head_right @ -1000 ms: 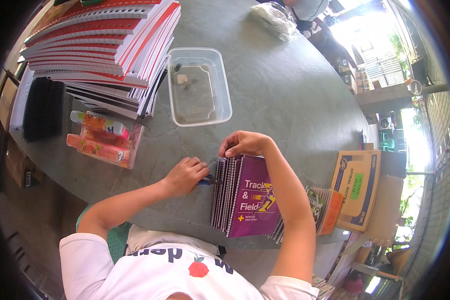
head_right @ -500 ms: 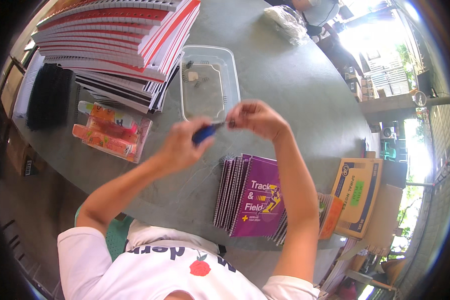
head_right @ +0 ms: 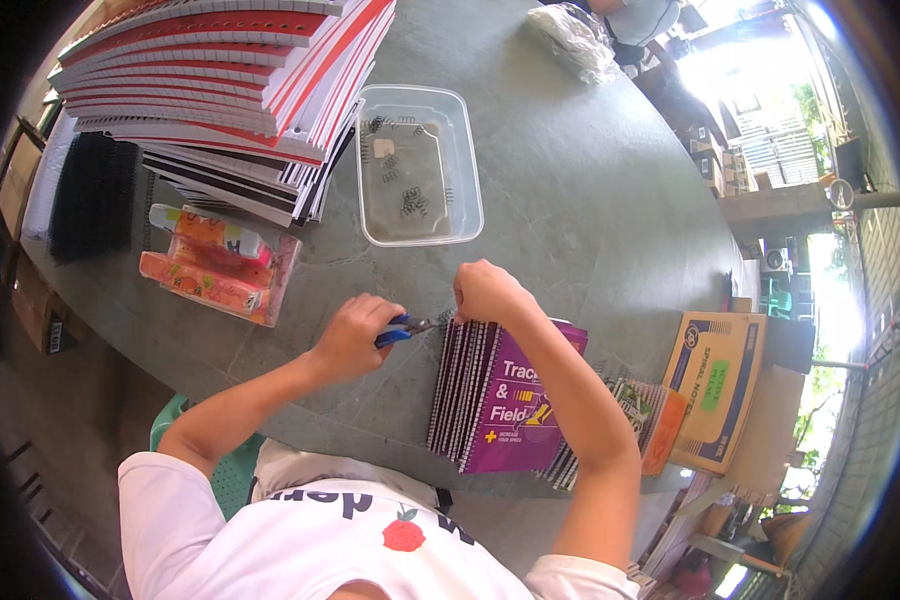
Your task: The person prepares notebooks by applying a small adhesive strip to the spine of each book and then using wire cutters to trim excess material from the spiral binding.
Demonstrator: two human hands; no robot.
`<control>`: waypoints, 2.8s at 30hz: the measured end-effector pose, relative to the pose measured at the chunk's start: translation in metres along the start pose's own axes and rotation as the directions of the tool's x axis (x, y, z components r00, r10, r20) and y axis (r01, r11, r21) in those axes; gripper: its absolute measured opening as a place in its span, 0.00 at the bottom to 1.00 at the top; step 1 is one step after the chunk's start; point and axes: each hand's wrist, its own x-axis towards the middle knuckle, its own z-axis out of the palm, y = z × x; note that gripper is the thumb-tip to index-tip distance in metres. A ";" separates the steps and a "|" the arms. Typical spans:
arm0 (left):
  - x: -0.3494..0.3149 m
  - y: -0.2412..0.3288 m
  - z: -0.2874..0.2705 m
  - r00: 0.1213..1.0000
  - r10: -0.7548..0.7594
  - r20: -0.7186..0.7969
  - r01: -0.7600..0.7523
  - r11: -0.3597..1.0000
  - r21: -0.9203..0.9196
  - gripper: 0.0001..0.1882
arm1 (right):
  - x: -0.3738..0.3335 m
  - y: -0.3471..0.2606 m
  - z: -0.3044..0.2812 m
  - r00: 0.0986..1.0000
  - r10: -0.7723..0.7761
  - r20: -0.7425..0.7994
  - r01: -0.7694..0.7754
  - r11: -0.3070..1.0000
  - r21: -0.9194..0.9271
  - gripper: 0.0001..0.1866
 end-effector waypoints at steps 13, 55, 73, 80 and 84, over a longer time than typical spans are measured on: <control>-0.025 -0.016 -0.012 1.000 0.001 -0.025 0.000 0.999 0.045 0.19 | -0.005 -0.032 -0.025 0.986 0.167 -0.003 -0.165 0.974 -0.152 0.19; 0.025 -0.002 0.030 0.190 -0.385 0.903 0.963 -0.106 -0.247 0.20 | -0.080 0.022 0.063 0.753 0.110 -0.649 0.032 0.979 0.203 0.24; 0.025 0.001 0.014 0.310 -0.378 0.873 0.951 0.110 -0.290 0.18 | -0.075 0.014 0.070 0.614 0.194 -0.765 -0.003 0.970 0.244 0.22; 0.024 -0.007 0.025 0.274 -0.295 0.915 0.948 -0.076 -0.308 0.16 | -0.075 0.010 0.068 0.622 0.203 -0.756 0.003 0.965 0.262 0.22; 0.041 0.016 0.026 0.450 -0.376 0.810 0.632 0.775 0.009 0.15 | -0.074 0.009 0.068 0.632 0.203 -0.748 -0.013 0.968 0.252 0.22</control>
